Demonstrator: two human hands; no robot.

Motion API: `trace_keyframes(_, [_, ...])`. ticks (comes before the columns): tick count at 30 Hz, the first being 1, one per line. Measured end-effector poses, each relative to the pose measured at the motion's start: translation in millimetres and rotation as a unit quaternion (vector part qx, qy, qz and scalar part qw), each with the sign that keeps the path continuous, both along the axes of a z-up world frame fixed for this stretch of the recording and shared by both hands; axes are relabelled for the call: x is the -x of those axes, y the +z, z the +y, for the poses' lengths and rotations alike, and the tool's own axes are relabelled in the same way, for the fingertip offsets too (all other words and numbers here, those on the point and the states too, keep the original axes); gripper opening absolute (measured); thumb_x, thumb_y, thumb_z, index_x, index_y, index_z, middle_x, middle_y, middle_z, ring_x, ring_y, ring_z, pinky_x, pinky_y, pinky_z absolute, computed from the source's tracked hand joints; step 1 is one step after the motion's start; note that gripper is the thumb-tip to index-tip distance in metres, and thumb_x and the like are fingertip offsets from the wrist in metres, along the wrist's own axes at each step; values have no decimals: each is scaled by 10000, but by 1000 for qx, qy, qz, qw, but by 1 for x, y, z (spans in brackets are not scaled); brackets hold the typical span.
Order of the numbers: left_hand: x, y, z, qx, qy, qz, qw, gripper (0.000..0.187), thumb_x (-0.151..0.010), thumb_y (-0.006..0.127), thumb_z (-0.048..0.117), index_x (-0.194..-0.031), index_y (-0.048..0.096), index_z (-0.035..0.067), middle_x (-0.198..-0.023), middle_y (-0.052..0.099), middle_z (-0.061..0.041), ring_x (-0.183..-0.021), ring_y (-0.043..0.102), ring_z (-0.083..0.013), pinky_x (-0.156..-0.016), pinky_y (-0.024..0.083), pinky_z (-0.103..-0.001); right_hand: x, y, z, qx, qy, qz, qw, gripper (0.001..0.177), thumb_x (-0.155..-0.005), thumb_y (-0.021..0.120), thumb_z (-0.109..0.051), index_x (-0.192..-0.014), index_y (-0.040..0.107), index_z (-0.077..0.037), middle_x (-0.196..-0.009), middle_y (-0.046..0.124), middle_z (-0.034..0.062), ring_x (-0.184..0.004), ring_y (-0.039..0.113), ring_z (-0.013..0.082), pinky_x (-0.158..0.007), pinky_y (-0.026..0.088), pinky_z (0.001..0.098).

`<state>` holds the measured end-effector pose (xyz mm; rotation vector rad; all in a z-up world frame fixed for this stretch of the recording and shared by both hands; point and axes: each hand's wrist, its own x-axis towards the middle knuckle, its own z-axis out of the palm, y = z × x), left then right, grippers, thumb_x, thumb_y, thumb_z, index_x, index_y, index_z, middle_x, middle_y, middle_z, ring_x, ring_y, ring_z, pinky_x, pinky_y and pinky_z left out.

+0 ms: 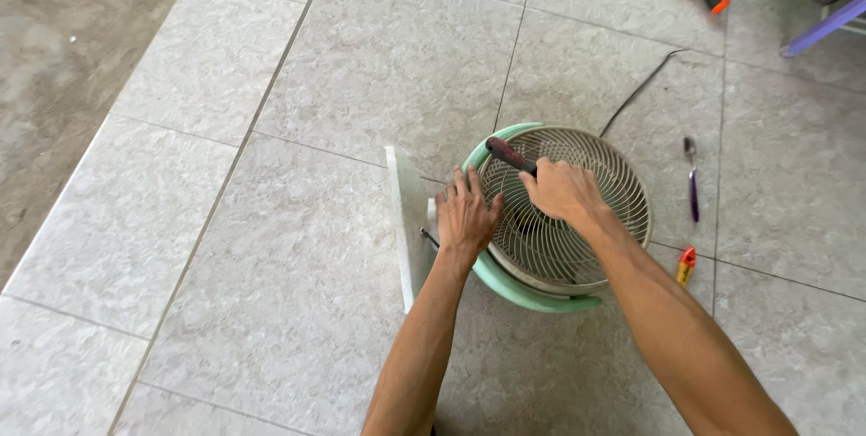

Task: The person disassembles a light green pedestal fan using a screwdriver and a brush. They remove the front grille, unscrew the rear housing, and detach the fan head from the stand.

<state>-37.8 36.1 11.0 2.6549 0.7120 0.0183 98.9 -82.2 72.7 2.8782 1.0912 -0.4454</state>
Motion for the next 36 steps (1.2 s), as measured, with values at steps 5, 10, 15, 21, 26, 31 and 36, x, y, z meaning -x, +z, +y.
trace_keyframes(5, [1,0,-2,-19,-12,6,1000,794,-1027,406,575,-1556,300,-7,-1558,381,-267,-1229,581,-372,-1047,418,-535,13,9,4,-83,-37,29,995,370,-1045,472,-391,-992,598,-47,-580,665,87,-464,648,247,-474,508,426])
trace_keyframes(10, [3,0,-4,-20,-11,9,1000,780,-1022,402,558,-1562,309,4,-1556,393,-261,-1215,594,-366,-1045,425,-523,13,17,3,-41,-17,15,999,414,-1054,467,-411,-987,633,-38,-621,680,93,-525,676,269,-565,529,444])
trace_keyframes(15, [5,4,-2,-19,-14,34,999,735,-1038,373,545,-1572,301,46,-1559,380,-256,-1235,578,-382,-1065,408,-544,18,15,2,38,11,1,999,468,-1048,458,-429,-1024,662,-9,-706,698,152,-660,713,310,-656,570,492])
trace_keyframes(21, [16,-8,-3,-45,-34,26,998,735,-1030,369,557,-1592,272,93,-1574,365,-200,-1354,489,-368,-1140,349,-568,14,12,-3,31,-7,25,999,463,-1063,439,-420,-1055,649,-7,-768,748,174,-729,755,333,-717,572,504])
trace_keyframes(26, [29,-11,3,-53,-75,52,994,869,-991,322,687,-1605,195,86,-1634,248,-197,-1476,312,-352,-1200,244,-561,10,2,-16,-31,19,-10,999,436,-1051,478,-420,-1041,627,-11,-732,714,163,-714,716,334,-687,550,515])
trace_keyframes(31, [47,-2,-5,-65,-102,89,989,1003,-925,288,788,-1595,157,54,-1666,172,-168,-1537,156,-314,-1252,95,-523,16,15,-14,-128,-16,51,990,392,-1088,406,-409,-1099,547,-43,-624,627,80,-498,622,278,-513,536,479])
trace_keyframes(36, [59,4,-13,-82,-102,90,987,1028,-913,278,811,-1597,167,52,-1666,168,-161,-1546,118,-310,-1256,48,-511,24,4,-13,-98,48,45,993,352,-1072,421,-377,-1012,565,-61,-535,600,32,-403,570,180,-445,457,401])
